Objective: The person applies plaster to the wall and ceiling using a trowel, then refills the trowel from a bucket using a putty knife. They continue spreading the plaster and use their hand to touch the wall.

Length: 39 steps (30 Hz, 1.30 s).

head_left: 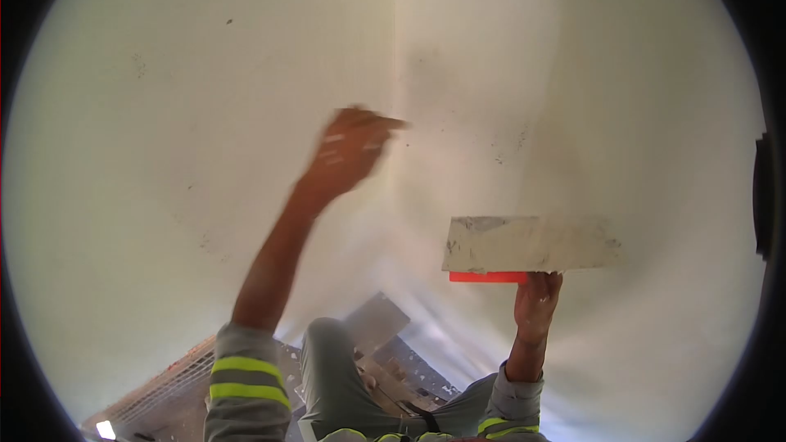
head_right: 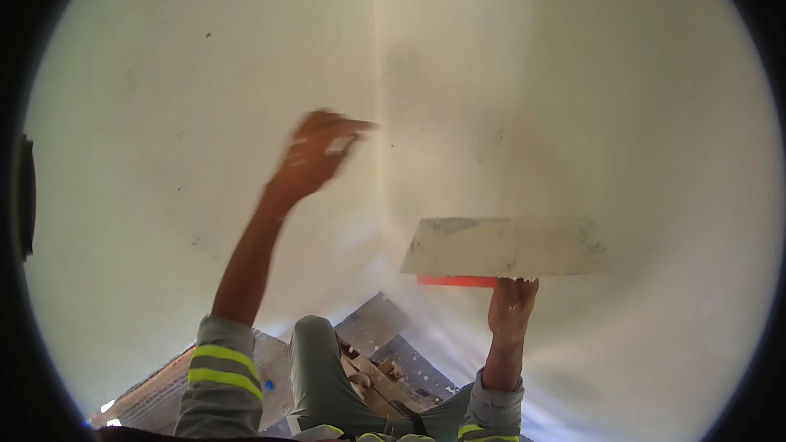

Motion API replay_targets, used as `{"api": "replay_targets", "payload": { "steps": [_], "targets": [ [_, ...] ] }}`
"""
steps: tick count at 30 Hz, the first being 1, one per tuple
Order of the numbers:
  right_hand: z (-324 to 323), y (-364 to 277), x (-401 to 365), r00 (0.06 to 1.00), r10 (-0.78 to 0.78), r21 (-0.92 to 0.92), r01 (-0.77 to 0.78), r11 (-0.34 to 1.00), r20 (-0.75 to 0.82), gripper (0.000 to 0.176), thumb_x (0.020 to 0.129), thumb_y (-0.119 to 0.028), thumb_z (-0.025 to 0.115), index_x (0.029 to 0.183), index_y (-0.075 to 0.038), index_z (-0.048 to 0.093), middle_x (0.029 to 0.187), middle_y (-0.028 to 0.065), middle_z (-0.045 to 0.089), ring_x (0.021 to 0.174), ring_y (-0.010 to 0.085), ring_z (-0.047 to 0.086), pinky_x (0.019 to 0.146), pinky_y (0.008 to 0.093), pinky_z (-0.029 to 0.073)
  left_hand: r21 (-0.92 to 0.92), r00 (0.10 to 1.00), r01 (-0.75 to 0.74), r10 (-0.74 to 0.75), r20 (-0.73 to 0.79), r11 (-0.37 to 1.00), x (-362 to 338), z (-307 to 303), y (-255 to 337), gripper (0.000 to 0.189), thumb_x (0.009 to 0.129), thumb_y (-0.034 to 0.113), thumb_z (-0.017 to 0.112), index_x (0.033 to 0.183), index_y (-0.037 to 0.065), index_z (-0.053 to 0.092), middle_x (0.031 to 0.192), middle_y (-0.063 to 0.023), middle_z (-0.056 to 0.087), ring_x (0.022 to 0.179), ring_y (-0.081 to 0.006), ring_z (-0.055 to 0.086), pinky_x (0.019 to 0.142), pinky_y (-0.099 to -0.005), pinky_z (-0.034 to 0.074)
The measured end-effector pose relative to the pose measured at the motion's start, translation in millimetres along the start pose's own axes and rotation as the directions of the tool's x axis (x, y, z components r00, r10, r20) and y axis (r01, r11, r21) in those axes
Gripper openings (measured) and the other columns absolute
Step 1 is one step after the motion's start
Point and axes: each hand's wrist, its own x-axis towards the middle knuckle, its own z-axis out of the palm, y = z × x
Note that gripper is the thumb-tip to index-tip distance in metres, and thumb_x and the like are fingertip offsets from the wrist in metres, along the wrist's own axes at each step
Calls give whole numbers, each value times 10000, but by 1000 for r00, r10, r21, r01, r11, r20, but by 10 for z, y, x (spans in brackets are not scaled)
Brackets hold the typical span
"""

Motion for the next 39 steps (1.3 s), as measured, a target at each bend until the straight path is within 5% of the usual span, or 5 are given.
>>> {"api": "replay_targets", "payload": {
  "steps": [9,13,21,27,39],
  "targets": [
    [602,-955,695,907,-412,-374,414,830,88,178,963,-186,589,964,-8,603,723,26,557,641,79,518,572,229,416,396,936,108,41,-350,912,-1030,-1740,-227,248,925,-41,555,1146,33,637,1038,-80,697,934,-232,609,855,-395,475],
    [1351,-1851,1626,547,-650,-807,562,-181,528,230,926,-193,627,1034,10,614,607,49,526,562,90,450,545,272,418,464,935,37,133,-330,885,-1137,-1777,-413,228,948,15,540,1164,13,613,1013,-104,698,943,-256,612,820,-407,489],
    [2338,-1149,2997,437,-500,-570,36,-821,747,157,821,-255,639,885,-111,632,678,70,614,593,190,620,543,349,476,388,933,42,103,-345,921,-1267,-1884,-242,232,1000,103,450,1156,24,603,952,-115,707,928,-257,635,887,-437,497],
    [1849,365,2117,789,-42,-422,282,-862,612,101,797,-192,605,863,-116,617,745,87,616,647,260,621,572,454,452,371,933,90,52,-356,924,-1247,-1817,-678,245,1017,118,422,1144,29,611,955,-118,710,888,-231,643,890,-427,496],
    [2583,-2449,3035,758,-303,-648,201,-734,578,369,883,-371,631,978,-17,681,850,178,696,780,288,697,684,413,532,404,890,77,120,-440,912,-1272,-1803,-576,307,1028,120,391,1103,-79,613,922,-179,694,865,-262,653,793,-378,547]
  ]
}}
